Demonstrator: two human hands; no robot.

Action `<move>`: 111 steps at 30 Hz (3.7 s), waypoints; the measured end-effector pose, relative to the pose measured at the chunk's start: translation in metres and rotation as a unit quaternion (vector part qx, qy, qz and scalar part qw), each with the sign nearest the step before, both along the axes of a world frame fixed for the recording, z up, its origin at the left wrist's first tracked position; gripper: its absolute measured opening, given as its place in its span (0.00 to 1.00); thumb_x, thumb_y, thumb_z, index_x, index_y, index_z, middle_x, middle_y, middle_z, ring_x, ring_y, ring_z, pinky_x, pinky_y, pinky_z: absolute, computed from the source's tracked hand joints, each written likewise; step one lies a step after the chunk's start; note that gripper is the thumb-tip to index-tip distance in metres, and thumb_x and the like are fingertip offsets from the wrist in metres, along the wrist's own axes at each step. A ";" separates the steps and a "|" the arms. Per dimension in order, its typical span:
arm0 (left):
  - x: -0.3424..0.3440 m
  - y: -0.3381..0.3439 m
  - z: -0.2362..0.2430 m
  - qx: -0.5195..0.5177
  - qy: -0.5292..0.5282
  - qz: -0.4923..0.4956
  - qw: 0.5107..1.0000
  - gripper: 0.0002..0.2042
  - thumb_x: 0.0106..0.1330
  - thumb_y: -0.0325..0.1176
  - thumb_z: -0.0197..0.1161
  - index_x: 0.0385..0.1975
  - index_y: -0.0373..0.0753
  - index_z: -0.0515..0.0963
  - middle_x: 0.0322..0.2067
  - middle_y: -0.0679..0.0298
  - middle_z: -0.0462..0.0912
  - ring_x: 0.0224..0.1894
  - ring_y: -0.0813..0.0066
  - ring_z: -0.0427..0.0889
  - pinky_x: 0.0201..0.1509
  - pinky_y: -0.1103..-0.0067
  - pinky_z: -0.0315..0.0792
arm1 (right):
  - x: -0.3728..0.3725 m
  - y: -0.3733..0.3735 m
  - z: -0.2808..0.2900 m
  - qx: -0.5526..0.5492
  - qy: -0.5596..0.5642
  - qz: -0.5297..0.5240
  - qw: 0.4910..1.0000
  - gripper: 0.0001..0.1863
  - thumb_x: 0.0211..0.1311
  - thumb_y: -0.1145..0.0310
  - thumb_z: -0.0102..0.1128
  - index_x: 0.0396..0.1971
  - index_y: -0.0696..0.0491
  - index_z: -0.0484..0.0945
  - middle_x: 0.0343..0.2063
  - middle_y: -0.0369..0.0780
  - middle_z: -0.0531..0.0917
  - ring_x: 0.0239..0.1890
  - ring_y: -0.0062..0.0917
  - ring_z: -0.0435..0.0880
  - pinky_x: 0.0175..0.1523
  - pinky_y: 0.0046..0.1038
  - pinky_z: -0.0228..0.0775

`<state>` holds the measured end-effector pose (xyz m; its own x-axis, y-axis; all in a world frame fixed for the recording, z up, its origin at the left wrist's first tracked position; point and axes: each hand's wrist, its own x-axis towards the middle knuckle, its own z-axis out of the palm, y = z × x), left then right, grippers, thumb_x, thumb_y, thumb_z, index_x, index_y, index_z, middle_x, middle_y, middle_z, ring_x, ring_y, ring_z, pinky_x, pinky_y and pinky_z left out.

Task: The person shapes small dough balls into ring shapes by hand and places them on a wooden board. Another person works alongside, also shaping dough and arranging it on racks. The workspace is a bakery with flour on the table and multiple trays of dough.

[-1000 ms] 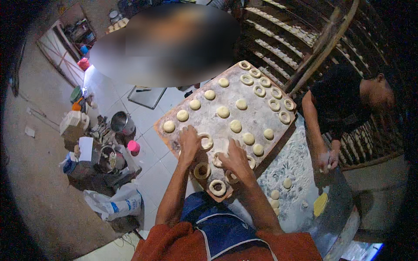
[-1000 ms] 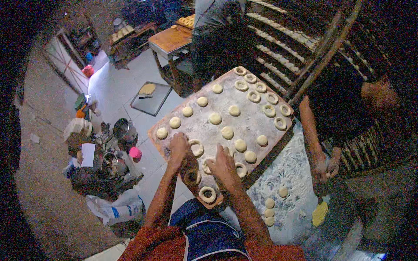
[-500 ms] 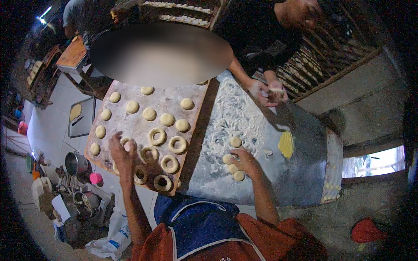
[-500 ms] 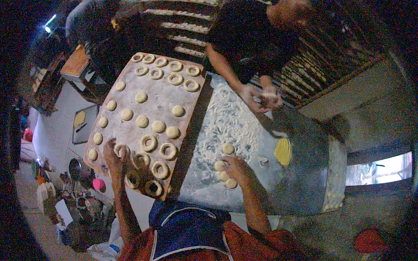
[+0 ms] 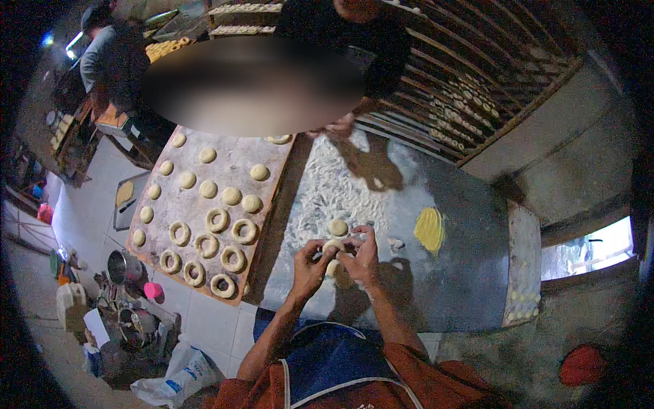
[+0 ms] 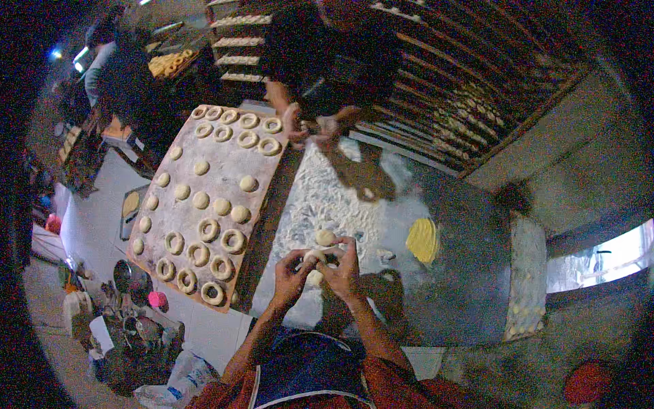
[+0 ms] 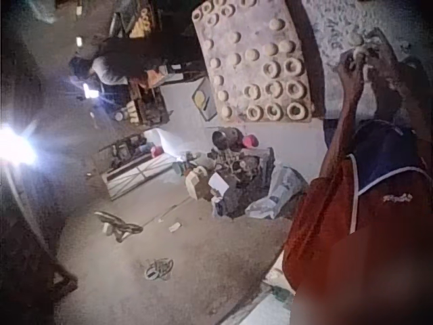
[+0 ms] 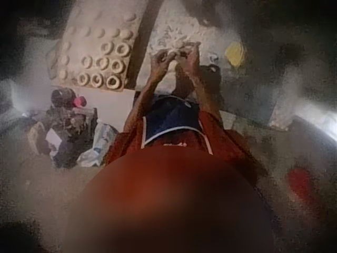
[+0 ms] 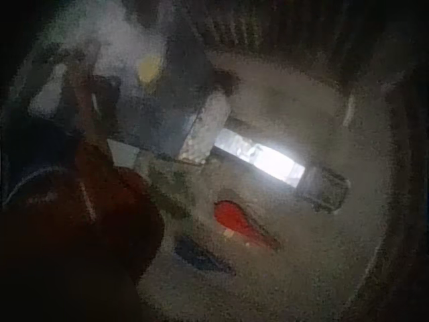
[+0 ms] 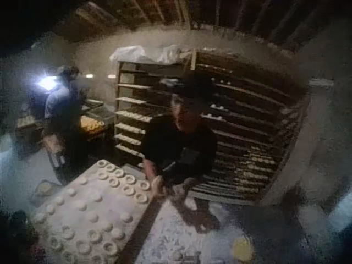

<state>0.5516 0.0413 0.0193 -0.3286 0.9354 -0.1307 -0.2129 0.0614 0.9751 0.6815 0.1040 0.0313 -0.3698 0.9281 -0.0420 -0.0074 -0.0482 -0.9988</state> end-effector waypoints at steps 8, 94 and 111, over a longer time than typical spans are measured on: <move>0.047 -0.001 -0.012 -0.013 -0.172 0.061 0.983 0.10 0.68 0.32 0.59 0.39 0.30 0.77 0.34 0.62 0.82 0.39 0.77 0.80 0.45 0.81 0.73 | 0.054 0.015 0.001 -0.108 0.033 0.239 0.964 0.34 0.52 0.80 0.58 0.58 0.54 0.55 0.33 0.41 0.80 0.36 0.21 0.80 0.40 0.23 0.72; -0.404 -0.119 -0.005 -0.239 0.656 0.406 0.589 0.15 0.52 0.28 0.62 0.41 0.35 0.76 0.41 0.53 0.75 0.43 0.52 0.73 0.46 0.62 0.67 | -0.474 -0.018 -0.036 0.506 -0.209 0.369 0.752 0.19 0.53 0.77 0.49 0.47 0.62 0.74 0.44 0.52 0.77 0.48 0.44 0.74 0.55 0.42 0.66; -0.431 -0.155 -0.045 -0.144 0.509 0.298 0.794 0.14 0.58 0.31 0.66 0.39 0.32 0.71 0.32 0.59 0.74 0.36 0.65 0.73 0.42 0.73 0.69 | -0.330 -0.024 -0.003 0.152 -0.004 0.260 0.954 0.16 0.46 0.60 0.66 0.32 0.54 0.78 0.29 0.52 0.79 0.33 0.48 0.79 0.36 0.43 0.70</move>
<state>0.1202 -0.1142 -0.0253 -0.7745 0.5533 0.3066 0.6025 0.4975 0.6241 0.3510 0.0804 0.0285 -0.7835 0.5898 0.1957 -0.0544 0.2486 -0.9671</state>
